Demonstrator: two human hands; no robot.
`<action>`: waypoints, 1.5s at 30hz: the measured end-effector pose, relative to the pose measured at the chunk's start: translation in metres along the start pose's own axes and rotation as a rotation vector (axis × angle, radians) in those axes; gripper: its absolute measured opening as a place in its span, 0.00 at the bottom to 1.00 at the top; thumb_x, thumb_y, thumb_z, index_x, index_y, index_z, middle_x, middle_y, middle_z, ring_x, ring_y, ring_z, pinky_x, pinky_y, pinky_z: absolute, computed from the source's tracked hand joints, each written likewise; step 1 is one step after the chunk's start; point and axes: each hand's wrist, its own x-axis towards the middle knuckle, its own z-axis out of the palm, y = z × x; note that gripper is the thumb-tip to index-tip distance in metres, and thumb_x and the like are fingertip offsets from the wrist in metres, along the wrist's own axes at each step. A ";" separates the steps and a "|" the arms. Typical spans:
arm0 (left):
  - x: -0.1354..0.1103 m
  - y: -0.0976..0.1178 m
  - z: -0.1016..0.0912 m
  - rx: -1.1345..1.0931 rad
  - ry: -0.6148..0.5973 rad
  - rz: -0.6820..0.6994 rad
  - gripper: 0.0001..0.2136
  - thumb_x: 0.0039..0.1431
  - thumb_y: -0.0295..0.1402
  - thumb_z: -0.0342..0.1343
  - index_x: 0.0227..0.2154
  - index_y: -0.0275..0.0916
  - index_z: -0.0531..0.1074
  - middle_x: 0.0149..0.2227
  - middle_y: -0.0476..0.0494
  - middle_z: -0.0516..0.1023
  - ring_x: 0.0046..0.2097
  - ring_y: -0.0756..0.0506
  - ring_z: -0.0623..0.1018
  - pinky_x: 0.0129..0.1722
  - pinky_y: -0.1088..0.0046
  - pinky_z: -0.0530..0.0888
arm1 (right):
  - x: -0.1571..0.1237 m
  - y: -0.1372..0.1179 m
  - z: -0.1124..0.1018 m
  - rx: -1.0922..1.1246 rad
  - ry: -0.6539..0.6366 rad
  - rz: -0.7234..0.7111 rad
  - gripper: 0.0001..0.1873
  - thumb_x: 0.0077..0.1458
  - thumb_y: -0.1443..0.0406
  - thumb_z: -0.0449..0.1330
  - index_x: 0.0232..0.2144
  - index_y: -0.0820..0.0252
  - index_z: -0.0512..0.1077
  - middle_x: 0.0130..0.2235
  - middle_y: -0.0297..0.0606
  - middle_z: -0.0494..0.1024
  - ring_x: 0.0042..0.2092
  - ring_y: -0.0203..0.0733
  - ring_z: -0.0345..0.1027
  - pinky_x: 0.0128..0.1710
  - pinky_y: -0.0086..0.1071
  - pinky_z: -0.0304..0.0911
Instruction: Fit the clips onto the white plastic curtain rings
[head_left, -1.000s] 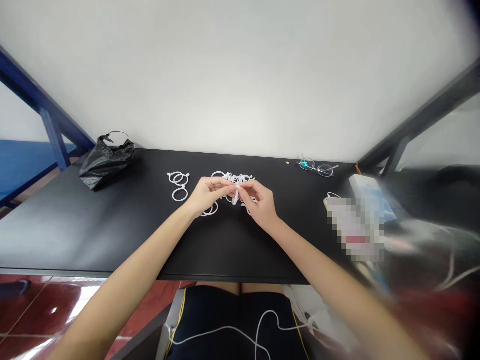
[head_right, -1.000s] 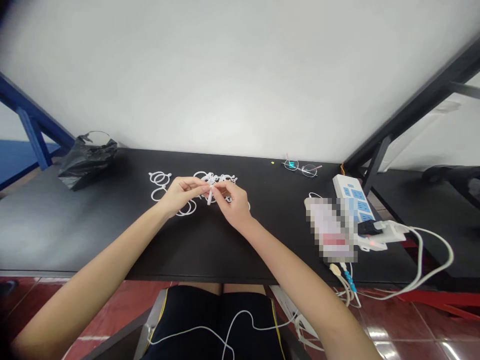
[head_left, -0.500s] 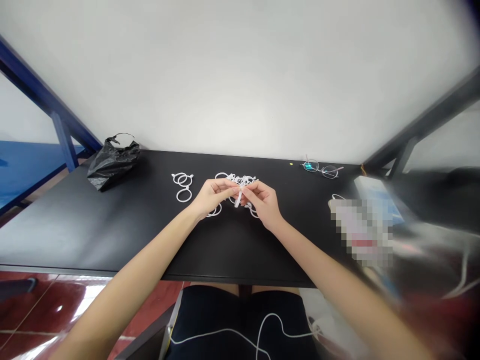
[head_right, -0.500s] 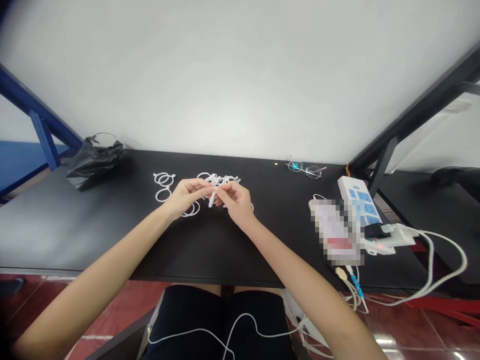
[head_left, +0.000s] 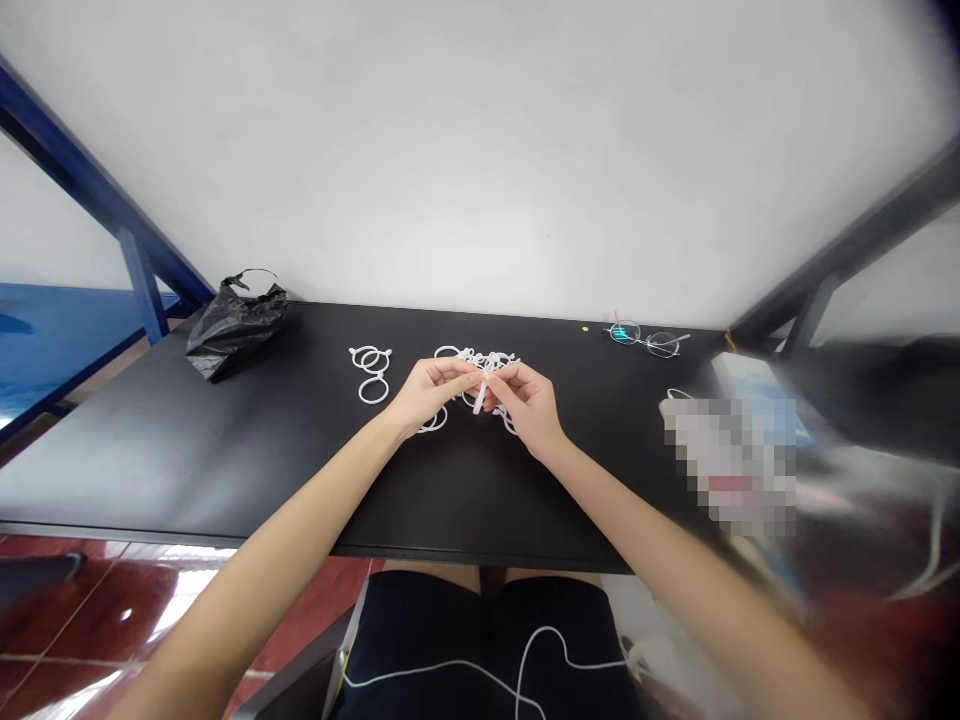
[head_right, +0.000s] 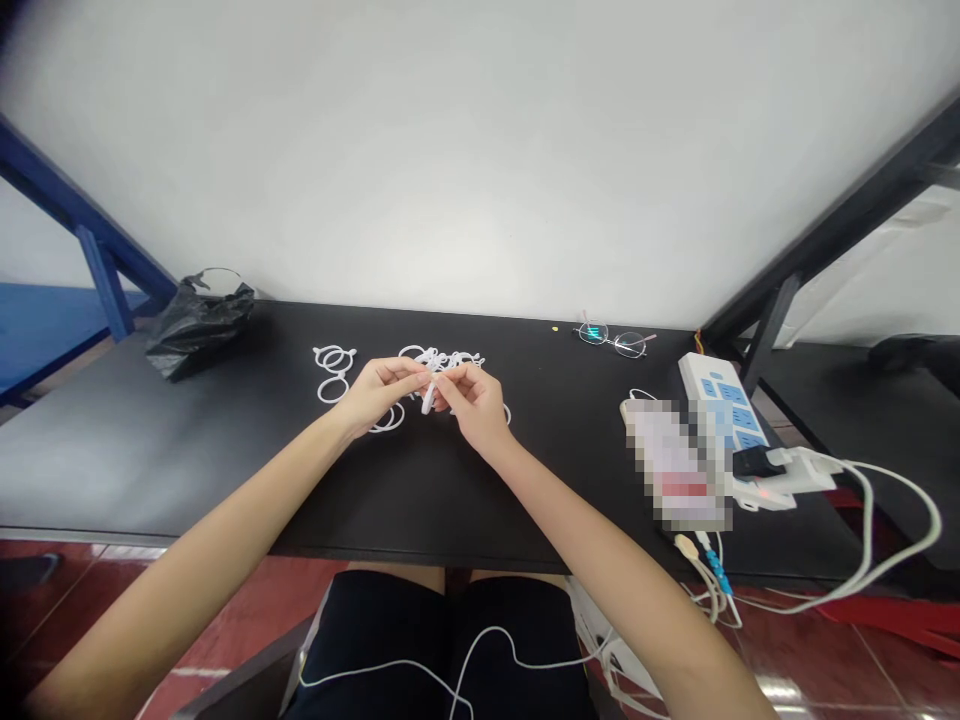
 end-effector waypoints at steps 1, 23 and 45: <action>0.000 0.001 0.000 0.007 0.000 0.000 0.12 0.52 0.40 0.66 0.32 0.35 0.79 0.29 0.45 0.81 0.34 0.47 0.80 0.42 0.68 0.76 | 0.000 0.001 0.000 -0.004 0.004 -0.002 0.18 0.50 0.50 0.67 0.27 0.59 0.71 0.25 0.32 0.75 0.25 0.34 0.71 0.28 0.31 0.72; 0.003 0.013 -0.060 1.158 0.517 0.293 0.10 0.60 0.34 0.52 0.36 0.37 0.78 0.36 0.41 0.79 0.37 0.43 0.78 0.44 0.65 0.71 | 0.002 0.013 -0.011 -0.676 -0.066 -0.423 0.05 0.57 0.65 0.59 0.33 0.55 0.75 0.44 0.41 0.77 0.47 0.46 0.73 0.51 0.43 0.68; 0.001 0.007 -0.070 1.377 0.515 0.048 0.14 0.55 0.29 0.51 0.43 0.36 0.76 0.45 0.36 0.73 0.44 0.37 0.74 0.44 0.60 0.70 | 0.007 0.024 -0.016 -0.721 -0.089 -0.415 0.05 0.54 0.70 0.59 0.32 0.58 0.74 0.43 0.43 0.78 0.47 0.47 0.74 0.51 0.42 0.68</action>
